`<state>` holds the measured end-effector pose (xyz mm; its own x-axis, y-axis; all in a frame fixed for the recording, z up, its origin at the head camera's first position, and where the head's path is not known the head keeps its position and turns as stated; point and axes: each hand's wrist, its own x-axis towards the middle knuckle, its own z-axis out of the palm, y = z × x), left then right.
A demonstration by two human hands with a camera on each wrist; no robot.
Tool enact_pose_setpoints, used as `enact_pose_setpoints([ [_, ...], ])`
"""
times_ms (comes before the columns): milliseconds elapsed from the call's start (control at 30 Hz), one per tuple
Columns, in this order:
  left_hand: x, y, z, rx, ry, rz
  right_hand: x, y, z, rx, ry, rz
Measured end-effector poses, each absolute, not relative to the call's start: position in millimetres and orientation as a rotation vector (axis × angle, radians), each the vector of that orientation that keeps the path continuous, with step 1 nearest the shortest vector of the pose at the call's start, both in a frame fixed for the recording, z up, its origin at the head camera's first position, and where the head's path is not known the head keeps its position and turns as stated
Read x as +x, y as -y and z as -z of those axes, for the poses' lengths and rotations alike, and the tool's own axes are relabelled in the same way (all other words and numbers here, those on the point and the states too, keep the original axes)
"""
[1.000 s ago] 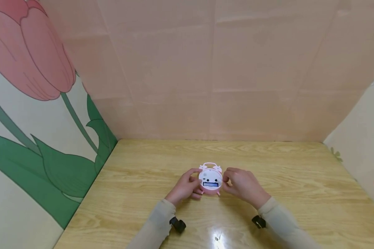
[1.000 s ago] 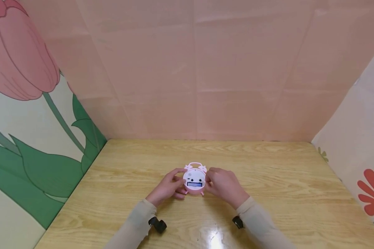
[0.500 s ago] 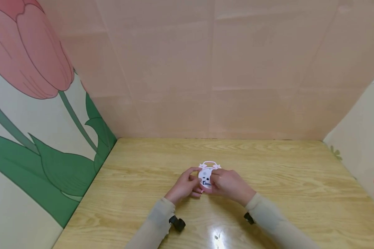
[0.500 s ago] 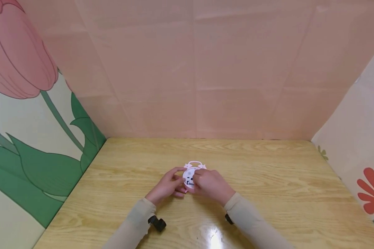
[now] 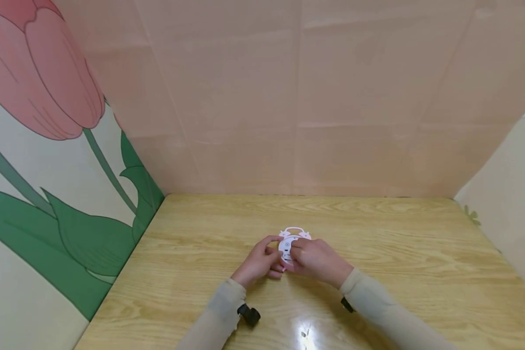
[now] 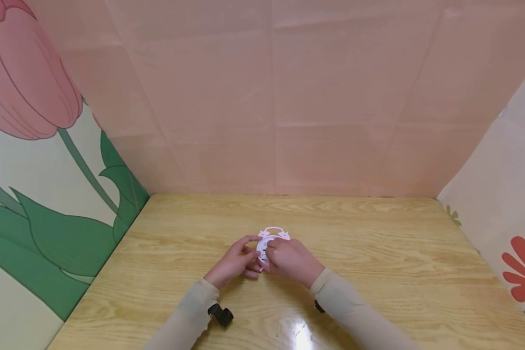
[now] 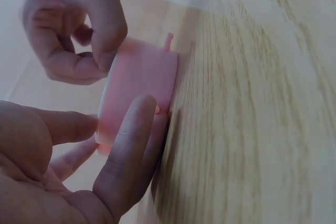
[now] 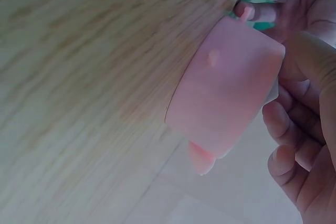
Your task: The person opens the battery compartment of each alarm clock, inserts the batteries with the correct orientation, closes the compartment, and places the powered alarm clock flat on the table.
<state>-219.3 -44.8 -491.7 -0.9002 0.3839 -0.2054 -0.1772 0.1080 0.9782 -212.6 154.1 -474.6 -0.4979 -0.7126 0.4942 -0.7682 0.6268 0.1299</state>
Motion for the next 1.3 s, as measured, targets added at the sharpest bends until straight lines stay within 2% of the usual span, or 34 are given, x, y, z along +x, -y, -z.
enact_pose_setpoints([
  [367,-218.4,45.6,492.1,0.228,-1.975,-1.861,-216.8,-152.3,471.5,1.155,2.358,-0.15],
  [767,-218.0,46.0,492.1,0.229,-1.967,-1.87,-213.1,-161.7,460.3,1.07,2.747,-0.34],
  [1300,-218.5,46.2,491.6,0.223,-1.962,-1.859,-211.0,-154.3,461.8,1.11,2.542,-0.147],
])
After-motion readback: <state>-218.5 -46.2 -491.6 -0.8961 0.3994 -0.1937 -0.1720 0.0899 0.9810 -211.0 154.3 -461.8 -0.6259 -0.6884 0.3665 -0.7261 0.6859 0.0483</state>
